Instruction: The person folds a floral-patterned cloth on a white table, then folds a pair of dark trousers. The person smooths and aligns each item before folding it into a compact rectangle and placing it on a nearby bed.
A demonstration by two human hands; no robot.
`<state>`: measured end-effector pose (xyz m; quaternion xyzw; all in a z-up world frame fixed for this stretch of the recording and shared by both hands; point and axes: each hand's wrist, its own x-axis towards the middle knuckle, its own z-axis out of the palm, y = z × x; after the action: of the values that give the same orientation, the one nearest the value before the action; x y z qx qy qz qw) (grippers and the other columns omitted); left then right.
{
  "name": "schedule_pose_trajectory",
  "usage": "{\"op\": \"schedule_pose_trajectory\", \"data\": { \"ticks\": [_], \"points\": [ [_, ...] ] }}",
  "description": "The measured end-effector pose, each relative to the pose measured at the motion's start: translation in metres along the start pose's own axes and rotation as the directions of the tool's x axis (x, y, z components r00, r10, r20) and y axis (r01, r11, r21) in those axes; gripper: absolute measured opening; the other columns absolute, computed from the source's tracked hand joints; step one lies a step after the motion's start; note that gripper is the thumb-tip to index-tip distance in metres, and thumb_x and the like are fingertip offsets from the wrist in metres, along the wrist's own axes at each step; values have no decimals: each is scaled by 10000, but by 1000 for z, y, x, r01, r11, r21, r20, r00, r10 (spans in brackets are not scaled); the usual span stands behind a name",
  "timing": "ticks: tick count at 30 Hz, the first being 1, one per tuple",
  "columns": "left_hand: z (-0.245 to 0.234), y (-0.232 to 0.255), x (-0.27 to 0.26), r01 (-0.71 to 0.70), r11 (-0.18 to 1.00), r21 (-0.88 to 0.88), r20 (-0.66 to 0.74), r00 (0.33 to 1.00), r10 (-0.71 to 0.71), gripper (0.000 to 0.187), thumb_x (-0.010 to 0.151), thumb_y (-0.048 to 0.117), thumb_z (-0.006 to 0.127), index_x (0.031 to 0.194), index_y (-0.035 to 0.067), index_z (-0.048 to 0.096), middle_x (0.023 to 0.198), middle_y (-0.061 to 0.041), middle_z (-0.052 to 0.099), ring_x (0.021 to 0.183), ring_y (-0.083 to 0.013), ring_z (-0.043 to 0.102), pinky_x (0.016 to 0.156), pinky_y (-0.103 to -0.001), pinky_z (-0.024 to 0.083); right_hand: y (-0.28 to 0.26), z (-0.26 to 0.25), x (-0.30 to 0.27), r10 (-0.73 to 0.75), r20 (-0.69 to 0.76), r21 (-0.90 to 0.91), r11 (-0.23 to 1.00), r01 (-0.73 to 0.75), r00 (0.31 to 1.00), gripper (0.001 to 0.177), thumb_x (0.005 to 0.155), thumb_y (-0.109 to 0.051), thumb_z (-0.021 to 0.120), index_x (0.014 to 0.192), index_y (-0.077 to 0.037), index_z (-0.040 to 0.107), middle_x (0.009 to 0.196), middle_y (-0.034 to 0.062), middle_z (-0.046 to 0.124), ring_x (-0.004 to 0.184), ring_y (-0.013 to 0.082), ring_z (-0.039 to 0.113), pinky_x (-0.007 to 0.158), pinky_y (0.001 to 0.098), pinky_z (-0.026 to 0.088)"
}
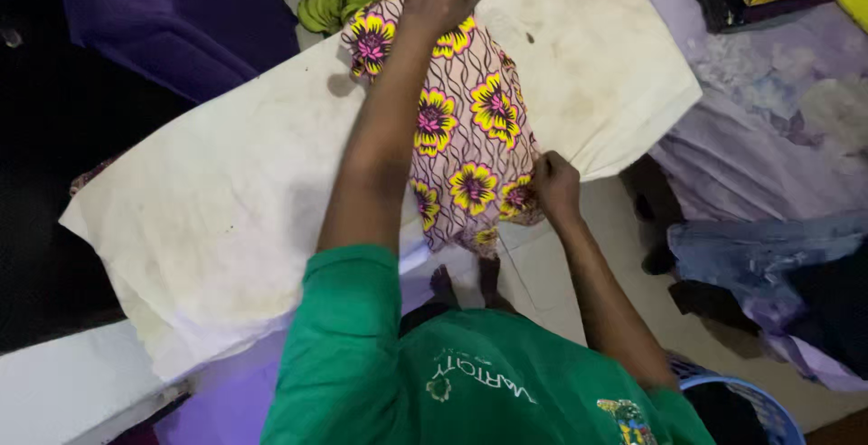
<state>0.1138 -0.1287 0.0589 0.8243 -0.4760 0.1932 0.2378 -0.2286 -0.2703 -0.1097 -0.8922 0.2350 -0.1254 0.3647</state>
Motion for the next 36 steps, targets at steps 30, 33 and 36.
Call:
{"op": "schedule_pose_trajectory", "data": {
  "ticks": [30, 33, 36],
  "points": [
    [-49, 96, -222, 343, -363, -866, 475, 791, -386, 593, 955, 94, 737, 1487, -5, 494, 1400, -80, 650, 1242, -142, 654, 1099, -319, 518, -190, -102, 93, -324, 626, 712, 609, -350, 709, 499, 919, -142, 735, 1360, 7, 555, 1241, 99, 712, 1094, 164, 706, 975, 333, 573],
    [-26, 72, -204, 353, -228, -907, 420, 774, -474, 616, 901, 24, 750, 1456, -32, 490, 1348, -137, 655, 1179, -204, 670, 1057, -366, 540, -184, -93, 112, -410, 601, 653, 747, -126, 686, 604, 857, -147, 792, 1384, 5, 537, 1258, 98, 689, 1118, 170, 682, 976, 350, 556],
    [18, 42, -196, 350, -222, -910, 403, 622, -671, 596, 823, -21, 758, 1372, -44, 525, 1242, -166, 694, 1075, -246, 707, 973, -388, 572, -156, -67, 138, -247, 638, 505, 849, -154, 729, 562, 876, -217, 800, 1342, 50, 635, 1164, 116, 721, 992, 186, 664, 860, 361, 534]
  ]
}}
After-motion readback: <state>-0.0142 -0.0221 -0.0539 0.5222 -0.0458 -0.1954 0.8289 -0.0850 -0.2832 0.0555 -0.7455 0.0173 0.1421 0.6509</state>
